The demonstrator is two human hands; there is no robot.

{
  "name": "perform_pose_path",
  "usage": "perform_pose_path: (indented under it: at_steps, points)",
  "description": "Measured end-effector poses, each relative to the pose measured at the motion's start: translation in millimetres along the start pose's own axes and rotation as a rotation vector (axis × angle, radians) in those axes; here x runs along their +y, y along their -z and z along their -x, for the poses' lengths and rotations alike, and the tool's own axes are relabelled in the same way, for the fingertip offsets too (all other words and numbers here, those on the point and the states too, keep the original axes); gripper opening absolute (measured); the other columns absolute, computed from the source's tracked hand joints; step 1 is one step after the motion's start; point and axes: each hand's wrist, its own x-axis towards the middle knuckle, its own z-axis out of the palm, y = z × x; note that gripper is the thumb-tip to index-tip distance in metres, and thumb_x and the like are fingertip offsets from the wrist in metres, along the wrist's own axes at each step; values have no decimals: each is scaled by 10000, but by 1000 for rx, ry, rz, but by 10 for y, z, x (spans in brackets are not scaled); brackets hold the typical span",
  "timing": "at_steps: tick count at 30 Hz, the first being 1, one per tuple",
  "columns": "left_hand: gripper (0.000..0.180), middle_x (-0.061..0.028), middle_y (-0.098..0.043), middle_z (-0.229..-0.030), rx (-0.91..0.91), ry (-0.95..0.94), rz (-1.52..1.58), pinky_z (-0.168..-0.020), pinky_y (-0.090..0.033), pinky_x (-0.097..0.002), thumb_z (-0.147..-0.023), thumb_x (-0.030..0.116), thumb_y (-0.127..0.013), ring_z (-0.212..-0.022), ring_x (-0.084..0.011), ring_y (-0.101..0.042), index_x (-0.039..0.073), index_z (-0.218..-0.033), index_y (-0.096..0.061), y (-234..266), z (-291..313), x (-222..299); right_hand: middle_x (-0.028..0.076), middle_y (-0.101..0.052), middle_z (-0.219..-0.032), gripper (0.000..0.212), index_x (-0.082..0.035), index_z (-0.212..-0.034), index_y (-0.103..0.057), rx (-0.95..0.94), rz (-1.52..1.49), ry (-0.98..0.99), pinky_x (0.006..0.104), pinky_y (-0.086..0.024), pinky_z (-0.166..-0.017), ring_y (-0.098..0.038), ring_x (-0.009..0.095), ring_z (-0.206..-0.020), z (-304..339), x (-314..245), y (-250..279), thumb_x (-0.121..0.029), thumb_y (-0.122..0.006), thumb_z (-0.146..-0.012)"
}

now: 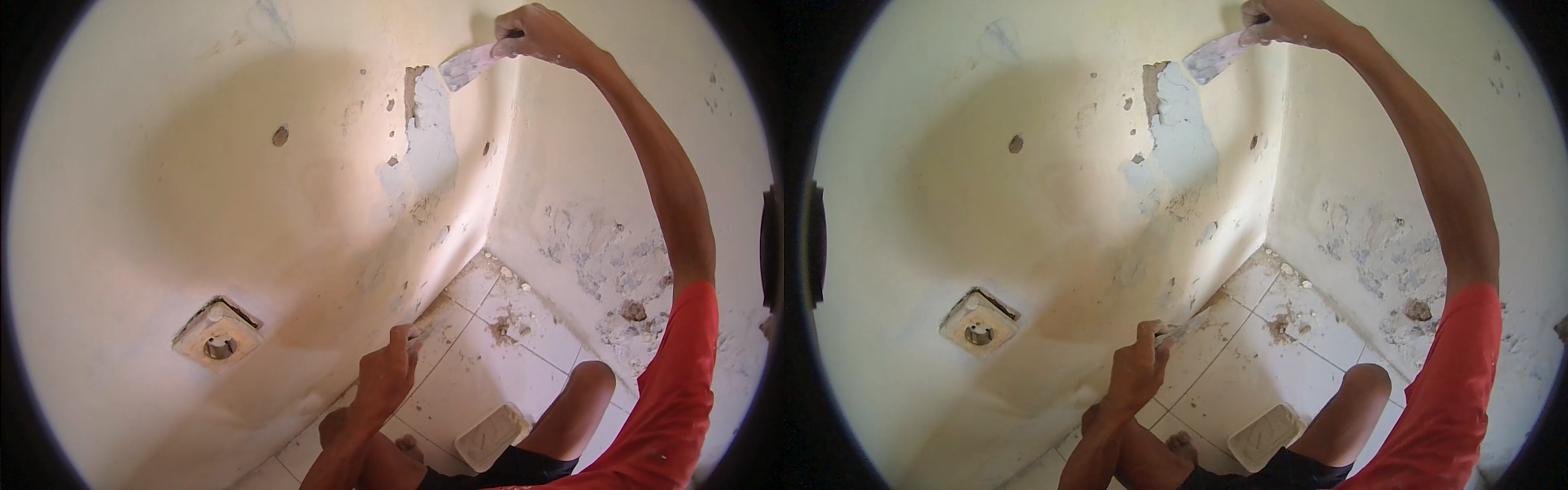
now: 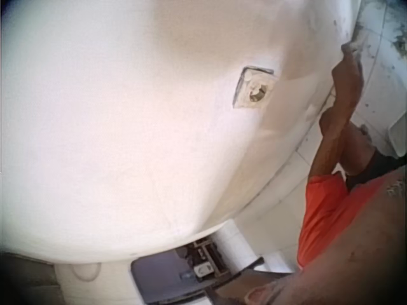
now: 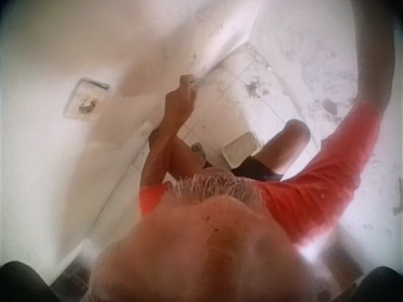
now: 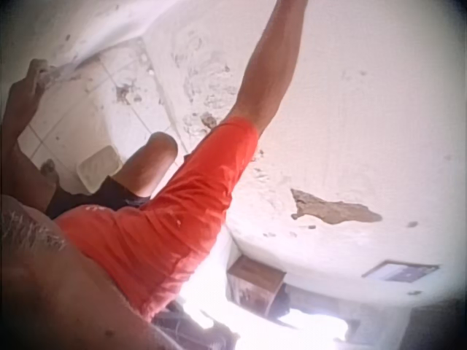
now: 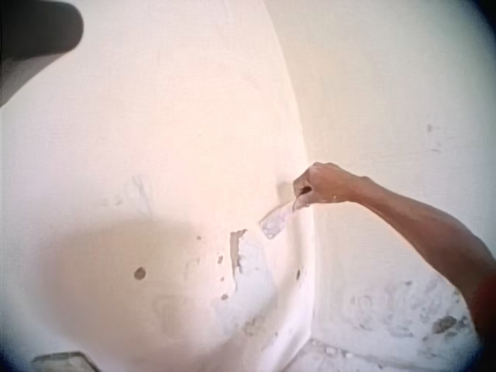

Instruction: The person applies putty to holes and damaged areas on a wall using a putty knife and a flat scraper, taking the material from a small plastic container.

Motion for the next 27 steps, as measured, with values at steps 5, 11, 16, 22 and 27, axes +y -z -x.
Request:
perform_pose_path:
  at_steps: [5, 11, 16, 22, 27]
  points:
    - [269, -168, -634, -703, 46, -37, -6, -512, -474, -453, -936, 128, -596, -607, -379, -629, 71, -1145, -438, -11, 9, -20, 53, -581, -644, 297, -16, -815, -630, 146, -190, -59, 349, -427, -566, -509, 147, -583, 360, 330, -292, -300, -657, -900]
    - [283, -177, -648, -769, 90, 81, 77, -553, -498, -420, -939, 135, -607, -621, -362, -644, 45, -1157, -452, 187, 103, 61, 102, -575, -895, 425, 18, -1212, -493, 16, -975, -268, 282, -458, -616, -529, 141, -749, 1287, -193, -1115, -216, -626, -884]
    - [281, -117, -589, -930, 247, 253, 270, -742, -466, -296, -947, 138, -602, -816, -157, -535, 6, -1146, -455, 273, 188, 113, 98, -574, -917, 561, -13, -1424, -427, 114, -1136, -330, 287, -481, -682, -544, 148, -750, 1523, -842, -1201, -168, -584, -908]
    - [292, -189, -644, -856, 313, 118, 124, -671, -513, -361, -947, 128, -603, -723, -317, -661, 26, -1172, -446, 281, 198, 109, 90, -609, -934, 459, -78, -1408, -496, 233, -1131, -324, 266, -496, -632, -603, 125, -762, 1516, -1306, -1235, -156, -558, -961]
    - [302, -110, -537, -1006, 351, 236, 257, -840, -448, -310, -935, 168, -622, -917, -174, -516, 0, -1134, -470, 329, 245, 165, 69, -615, -898, 435, -73, -1393, -517, 198, -1284, -430, 232, -478, -497, -609, 98, -684, 1449, -1487, -1201, -175, -547, -971]
